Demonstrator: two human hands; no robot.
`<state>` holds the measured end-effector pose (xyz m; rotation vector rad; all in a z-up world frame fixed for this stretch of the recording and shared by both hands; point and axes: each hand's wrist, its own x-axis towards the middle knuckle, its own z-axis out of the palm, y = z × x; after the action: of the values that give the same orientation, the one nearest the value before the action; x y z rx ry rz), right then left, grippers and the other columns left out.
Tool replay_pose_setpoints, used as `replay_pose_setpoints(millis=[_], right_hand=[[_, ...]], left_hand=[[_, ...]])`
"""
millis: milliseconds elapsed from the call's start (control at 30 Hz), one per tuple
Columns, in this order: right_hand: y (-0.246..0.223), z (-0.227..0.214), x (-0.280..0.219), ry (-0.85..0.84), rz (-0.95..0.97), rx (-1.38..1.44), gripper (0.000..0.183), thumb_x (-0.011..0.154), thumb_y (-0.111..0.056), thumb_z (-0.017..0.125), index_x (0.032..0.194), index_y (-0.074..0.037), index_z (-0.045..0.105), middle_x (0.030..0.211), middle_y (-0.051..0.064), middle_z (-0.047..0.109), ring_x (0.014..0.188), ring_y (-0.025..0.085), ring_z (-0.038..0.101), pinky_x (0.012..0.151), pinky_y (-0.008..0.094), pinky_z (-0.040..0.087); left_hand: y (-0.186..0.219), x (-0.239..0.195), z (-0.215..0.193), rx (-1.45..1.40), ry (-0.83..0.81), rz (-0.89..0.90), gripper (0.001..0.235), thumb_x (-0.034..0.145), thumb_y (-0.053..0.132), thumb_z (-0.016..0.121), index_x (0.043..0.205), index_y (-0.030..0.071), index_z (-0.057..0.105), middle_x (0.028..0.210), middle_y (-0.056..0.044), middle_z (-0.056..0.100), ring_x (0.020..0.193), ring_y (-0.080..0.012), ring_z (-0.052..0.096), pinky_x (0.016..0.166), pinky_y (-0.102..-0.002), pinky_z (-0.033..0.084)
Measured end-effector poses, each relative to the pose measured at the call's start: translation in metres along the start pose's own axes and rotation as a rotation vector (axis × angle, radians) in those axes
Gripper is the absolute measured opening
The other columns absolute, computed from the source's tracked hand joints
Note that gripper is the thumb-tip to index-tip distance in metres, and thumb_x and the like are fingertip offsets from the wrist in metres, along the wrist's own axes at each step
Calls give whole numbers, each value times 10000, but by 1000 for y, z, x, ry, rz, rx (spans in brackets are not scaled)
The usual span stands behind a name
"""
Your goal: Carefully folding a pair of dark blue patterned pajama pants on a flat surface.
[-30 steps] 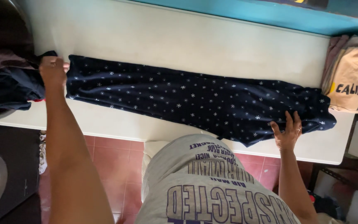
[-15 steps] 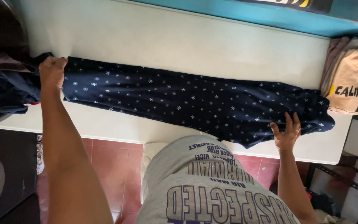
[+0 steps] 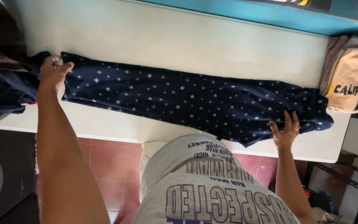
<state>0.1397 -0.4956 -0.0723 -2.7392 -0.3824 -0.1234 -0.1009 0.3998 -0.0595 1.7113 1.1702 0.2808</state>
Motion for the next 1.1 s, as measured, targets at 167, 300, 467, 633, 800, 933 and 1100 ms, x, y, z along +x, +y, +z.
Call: replay_pose_setpoints(millis=[167, 300, 467, 633, 800, 933, 1100], right_hand=[[1, 1, -1, 8, -2, 8, 747, 891, -511, 781, 1511, -141, 586, 1633, 198, 432, 1463, 432, 420, 1213, 572, 313], [6, 5, 0, -3, 1, -2, 758, 885, -504, 781, 1522, -148, 578, 1633, 205, 428, 1469, 439, 405, 1209, 580, 304], [6, 4, -1, -13, 12, -24, 760, 887, -500, 788, 1532, -160, 571, 1643, 200, 416, 1476, 434, 392, 1208, 595, 279], [5, 4, -1, -8, 31, 9, 750, 884, -496, 781, 1522, -157, 579, 1647, 186, 412, 1477, 421, 396, 1224, 582, 274], [2, 3, 0, -13, 52, 14, 750, 877, -490, 784, 1510, -141, 583, 1640, 189, 412, 1470, 419, 398, 1224, 585, 259], [0, 3, 1, -4, 36, 1, 746, 881, -481, 795, 1507, -130, 591, 1633, 208, 421, 1459, 429, 415, 1207, 589, 276], [7, 7, 0, 53, -10, 4, 733, 882, -469, 810, 1493, -120, 605, 1602, 233, 454, 1424, 441, 457, 1192, 567, 351]], left_hand=[[-10, -10, -26, 445, -138, -186, 692, 905, 485, 859, 1365, 25, 624, 1274, -161, 649, 1146, -286, 615, 970, -467, 474], [29, -49, -27, 338, -55, -228, 831, 819, 578, 821, 1400, 17, 624, 1370, -189, 662, 1266, -329, 623, 1063, -480, 478], [20, -53, -28, 433, -115, -317, 966, 764, 668, 811, 1441, 39, 531, 1480, -200, 529, 1382, -350, 492, 1113, -509, 401], [-12, -46, -42, 601, -182, -308, 893, 771, 602, 848, 1369, -17, 609, 1417, -244, 583, 1307, -385, 561, 1068, -529, 439], [-53, -39, -49, 488, -78, -243, 738, 818, 522, 850, 1285, -23, 677, 1231, -219, 698, 1094, -312, 680, 927, -461, 532], [-94, -41, -40, 526, 3, -11, 593, 966, 454, 831, 953, -114, 663, 880, -232, 668, 785, -285, 573, 739, -437, 480], [-87, -70, -16, 316, 217, 280, 403, 992, 311, 806, 924, -59, 662, 795, -195, 636, 720, -240, 522, 693, -410, 465]])
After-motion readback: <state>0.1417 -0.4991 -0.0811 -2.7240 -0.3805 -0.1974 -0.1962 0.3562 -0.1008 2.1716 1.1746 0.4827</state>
